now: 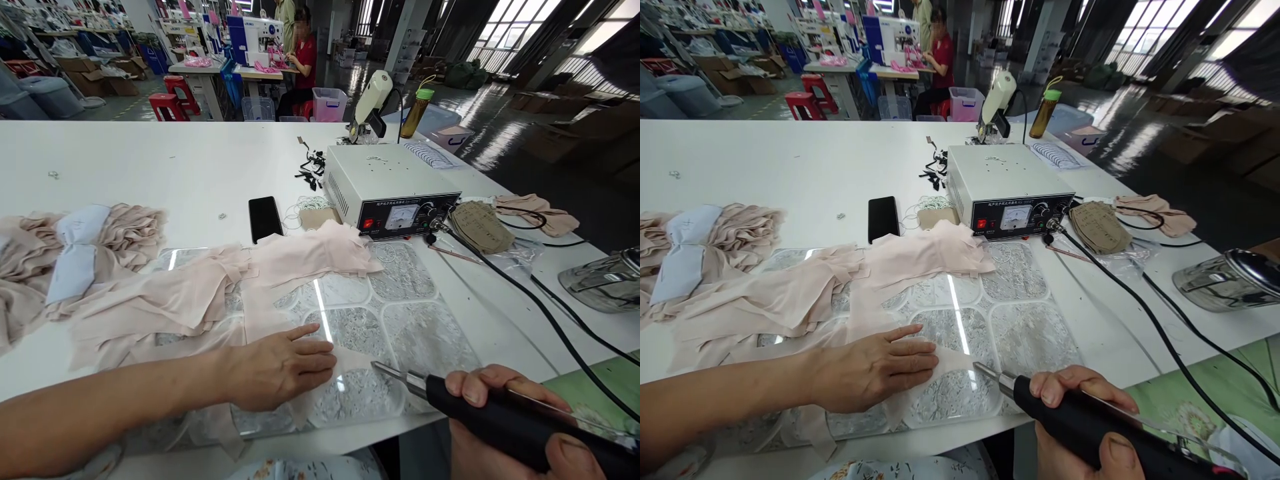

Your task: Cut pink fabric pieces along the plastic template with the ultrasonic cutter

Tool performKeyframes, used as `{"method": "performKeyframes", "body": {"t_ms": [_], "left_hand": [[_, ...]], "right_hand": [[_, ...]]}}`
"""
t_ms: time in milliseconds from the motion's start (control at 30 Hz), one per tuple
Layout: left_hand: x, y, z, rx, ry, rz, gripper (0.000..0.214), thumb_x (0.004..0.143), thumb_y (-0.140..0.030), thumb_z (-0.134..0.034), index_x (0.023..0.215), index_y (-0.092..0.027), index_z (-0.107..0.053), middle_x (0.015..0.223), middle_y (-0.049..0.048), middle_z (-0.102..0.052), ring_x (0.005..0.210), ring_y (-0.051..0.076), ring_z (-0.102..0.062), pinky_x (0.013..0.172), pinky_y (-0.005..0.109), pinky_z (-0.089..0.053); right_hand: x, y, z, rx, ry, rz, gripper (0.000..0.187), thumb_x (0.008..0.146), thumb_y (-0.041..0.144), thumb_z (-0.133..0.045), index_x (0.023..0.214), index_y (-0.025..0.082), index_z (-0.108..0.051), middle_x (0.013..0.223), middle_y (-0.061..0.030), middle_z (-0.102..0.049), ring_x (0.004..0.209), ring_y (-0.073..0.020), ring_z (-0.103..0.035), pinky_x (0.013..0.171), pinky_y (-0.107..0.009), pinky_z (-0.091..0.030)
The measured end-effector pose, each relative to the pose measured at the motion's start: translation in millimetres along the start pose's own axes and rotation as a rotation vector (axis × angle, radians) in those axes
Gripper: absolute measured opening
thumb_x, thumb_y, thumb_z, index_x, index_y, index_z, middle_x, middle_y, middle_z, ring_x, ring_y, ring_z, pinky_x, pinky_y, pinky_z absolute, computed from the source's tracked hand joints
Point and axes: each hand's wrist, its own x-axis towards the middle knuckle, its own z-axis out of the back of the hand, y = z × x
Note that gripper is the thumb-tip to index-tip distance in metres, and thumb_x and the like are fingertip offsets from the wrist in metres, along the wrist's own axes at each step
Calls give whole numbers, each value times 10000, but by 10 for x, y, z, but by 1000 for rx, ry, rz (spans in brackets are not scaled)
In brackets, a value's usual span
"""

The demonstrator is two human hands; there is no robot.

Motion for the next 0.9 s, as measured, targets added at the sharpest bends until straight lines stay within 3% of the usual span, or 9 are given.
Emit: {"method": "performKeyframes", "body": {"t_ms": [200, 467, 567, 667, 767, 900], "left_hand": [[12, 7, 30, 61, -32, -25, 298, 999, -94, -372, 1137, -106, -636, 1144, 86, -674, 1189, 219, -539, 1176, 488, -211], [29, 194, 85, 116, -45, -87, 239, 967, -68, -444, 998, -107, -677, 1121, 92, -669, 1187, 225, -534, 1171, 522, -214], [83, 125, 76, 94, -69, -56, 250, 966, -72, -422, 988, -94, -671, 1129, 107, -659, 1137, 218, -551, 1119, 444, -322], [135, -3, 9, 79, -137, 29, 251, 966, -89, -405, 1030, -76, -647, 1087, 132, -660, 1005, 201, -597, 944, 352, -464], [135, -61, -68, 91, -169, 76, 277, 969, -95, -374, 1120, -58, -604, 1073, 151, -656, 959, 211, -608, 880, 355, -487], [81, 22, -86, 119, -135, 53, 270, 968, -75, -379, 1133, -59, -591, 1105, 148, -652, 1026, 229, -599, 909, 366, -476]], "right_hand": [[2, -9, 67, -12, 41, 6, 212, 603, 390, -480, 692, 199, -509, 637, 4, -481, 512, -147, -475, 497, -341, -423], [-57, 50, 68, 8, 89, -2, 227, 632, 403, -508, 738, 203, -530, 642, 18, -459, 540, -148, -475, 518, -344, -429], [-67, 56, 43, 22, 65, 18, 232, 633, 403, -516, 755, 206, -539, 639, 28, -421, 553, -149, -461, 513, -339, -427], [-65, 72, 10, 8, 54, 36, 228, 635, 413, -523, 742, 212, -544, 613, 19, -439, 553, -159, -453, 501, -336, -415], [-69, 96, 6, 0, 42, 3, 199, 644, 396, -533, 729, 217, -550, 607, 11, -451, 558, -160, -454, 505, -336, -421], [-92, 117, 55, 31, 77, -39, 222, 649, 423, -561, 752, 226, -552, 636, 10, -466, 564, -148, -450, 502, -319, -440]]}}
